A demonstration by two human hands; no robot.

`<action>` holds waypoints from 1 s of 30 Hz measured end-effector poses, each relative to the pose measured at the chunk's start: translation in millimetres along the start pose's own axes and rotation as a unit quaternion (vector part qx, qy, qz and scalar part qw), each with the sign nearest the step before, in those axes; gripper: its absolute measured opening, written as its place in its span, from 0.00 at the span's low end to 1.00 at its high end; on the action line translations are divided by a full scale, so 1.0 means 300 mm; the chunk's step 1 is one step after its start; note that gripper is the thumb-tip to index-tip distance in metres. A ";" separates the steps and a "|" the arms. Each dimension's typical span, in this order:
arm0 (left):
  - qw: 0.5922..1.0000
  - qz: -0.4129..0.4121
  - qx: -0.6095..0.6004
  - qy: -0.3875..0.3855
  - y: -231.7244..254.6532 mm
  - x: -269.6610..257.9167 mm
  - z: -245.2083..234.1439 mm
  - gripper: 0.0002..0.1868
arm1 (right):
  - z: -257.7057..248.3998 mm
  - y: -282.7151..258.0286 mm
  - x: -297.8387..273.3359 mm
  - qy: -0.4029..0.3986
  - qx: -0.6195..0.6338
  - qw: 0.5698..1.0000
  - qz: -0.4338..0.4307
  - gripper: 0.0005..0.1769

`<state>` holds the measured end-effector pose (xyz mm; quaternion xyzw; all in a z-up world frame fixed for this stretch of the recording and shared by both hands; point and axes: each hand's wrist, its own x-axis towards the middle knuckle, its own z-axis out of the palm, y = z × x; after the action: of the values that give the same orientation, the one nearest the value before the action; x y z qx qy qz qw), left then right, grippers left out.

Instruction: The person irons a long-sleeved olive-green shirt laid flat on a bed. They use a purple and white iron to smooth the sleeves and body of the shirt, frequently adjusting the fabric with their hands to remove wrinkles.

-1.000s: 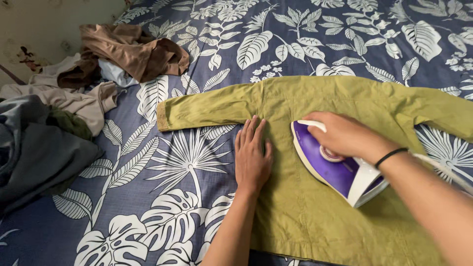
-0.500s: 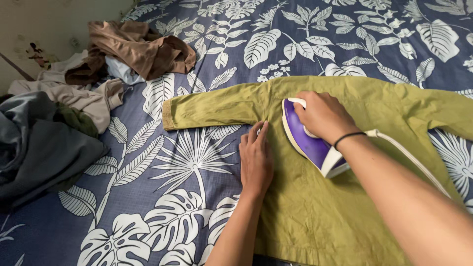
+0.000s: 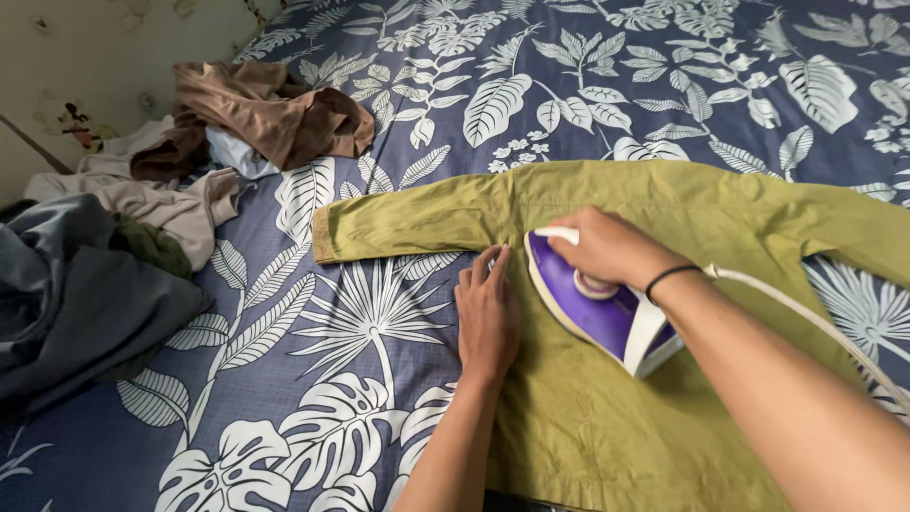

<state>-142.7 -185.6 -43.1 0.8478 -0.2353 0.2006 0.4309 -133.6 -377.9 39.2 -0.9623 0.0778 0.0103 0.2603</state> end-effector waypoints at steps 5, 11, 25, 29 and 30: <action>1.000 0.011 0.002 0.009 0.003 -0.002 -0.008 0.26 | 0.006 -0.058 -0.113 0.005 -0.015 1.000 -0.010 0.21; 1.000 -0.002 0.011 -0.002 0.011 -0.003 -0.012 0.27 | 0.009 -0.157 -0.230 0.081 -0.068 0.994 0.005 0.19; 1.000 0.011 0.025 0.002 -0.006 -0.005 0.003 0.26 | 0.013 -0.146 -0.079 0.132 -0.101 0.986 0.007 0.15; 1.000 0.007 0.030 0.000 -0.004 -0.002 0.004 0.25 | 0.029 -0.137 -0.010 0.142 -0.113 0.983 0.014 0.17; 0.999 0.007 0.034 -0.001 -0.005 0.001 0.004 0.26 | 0.033 -0.138 0.000 0.142 -0.112 0.983 0.021 0.17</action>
<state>-141.5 -185.9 -44.6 0.8603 -0.2345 0.2109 0.4005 -127.0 -337.6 51.2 -0.9752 0.1321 -0.1125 0.1372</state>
